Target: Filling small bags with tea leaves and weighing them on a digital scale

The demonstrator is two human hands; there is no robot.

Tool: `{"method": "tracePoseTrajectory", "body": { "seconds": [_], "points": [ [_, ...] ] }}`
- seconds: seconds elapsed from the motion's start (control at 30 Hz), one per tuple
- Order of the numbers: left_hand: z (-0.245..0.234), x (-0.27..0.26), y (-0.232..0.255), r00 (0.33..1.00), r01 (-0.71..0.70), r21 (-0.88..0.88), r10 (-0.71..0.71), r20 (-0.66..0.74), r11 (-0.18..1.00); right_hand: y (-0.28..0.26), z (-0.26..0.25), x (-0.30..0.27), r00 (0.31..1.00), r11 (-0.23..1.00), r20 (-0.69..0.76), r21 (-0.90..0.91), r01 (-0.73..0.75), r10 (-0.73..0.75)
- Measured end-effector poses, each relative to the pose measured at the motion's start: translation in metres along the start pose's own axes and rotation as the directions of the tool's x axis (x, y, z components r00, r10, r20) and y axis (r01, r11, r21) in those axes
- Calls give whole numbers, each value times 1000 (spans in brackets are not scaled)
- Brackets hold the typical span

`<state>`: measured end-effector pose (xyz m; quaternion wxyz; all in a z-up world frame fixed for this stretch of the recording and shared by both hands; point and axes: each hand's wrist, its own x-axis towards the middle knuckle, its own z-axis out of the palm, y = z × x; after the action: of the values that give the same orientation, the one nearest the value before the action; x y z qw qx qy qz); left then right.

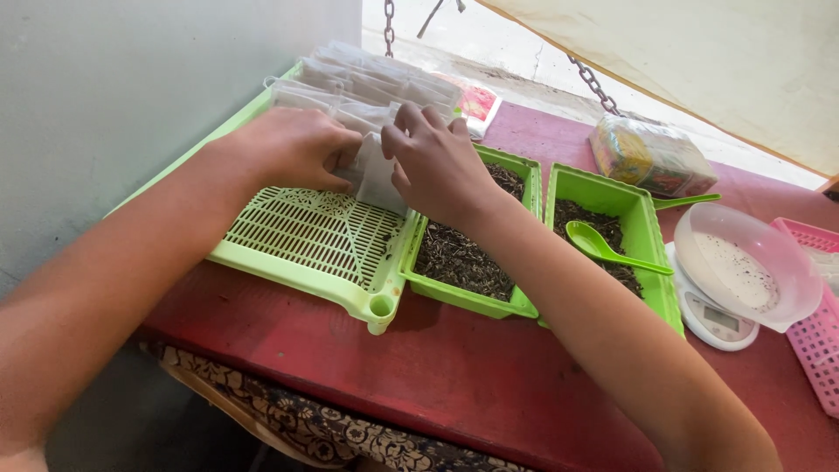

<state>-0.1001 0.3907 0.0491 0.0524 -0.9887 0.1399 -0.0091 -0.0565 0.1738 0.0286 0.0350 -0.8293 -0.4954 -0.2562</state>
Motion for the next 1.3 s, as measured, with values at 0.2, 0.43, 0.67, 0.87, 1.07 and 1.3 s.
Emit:
{"method": "tracePoseTrajectory", "body": {
  "seconds": [0.2,0.43,0.67,0.87,1.07,1.3],
  "points": [
    [-2,-1,6,999,-42,54,43,-21,998,-1,-8,-3,997,998,57,38,-55,53],
    [7,4,-5,975,-135,109,152,-162,985,36,-55,-31,975,915,-82,369,-162,206],
    [-22,0,41,579,-188,519,521,-627,834,131,-123,-161,937,948,-220,230,-219,270],
    [-38,-12,179,651,-623,148,615,-446,768,162,-154,-290,830,789,-179,-255,-558,529],
    [0,8,248,382,-710,360,760,-525,605,210,-176,-372,746,552,-225,-548,-629,627],
    [-3,-2,250,411,-679,399,770,-489,616,210,-193,-389,578,490,-196,-360,-794,792]
  ]
}}
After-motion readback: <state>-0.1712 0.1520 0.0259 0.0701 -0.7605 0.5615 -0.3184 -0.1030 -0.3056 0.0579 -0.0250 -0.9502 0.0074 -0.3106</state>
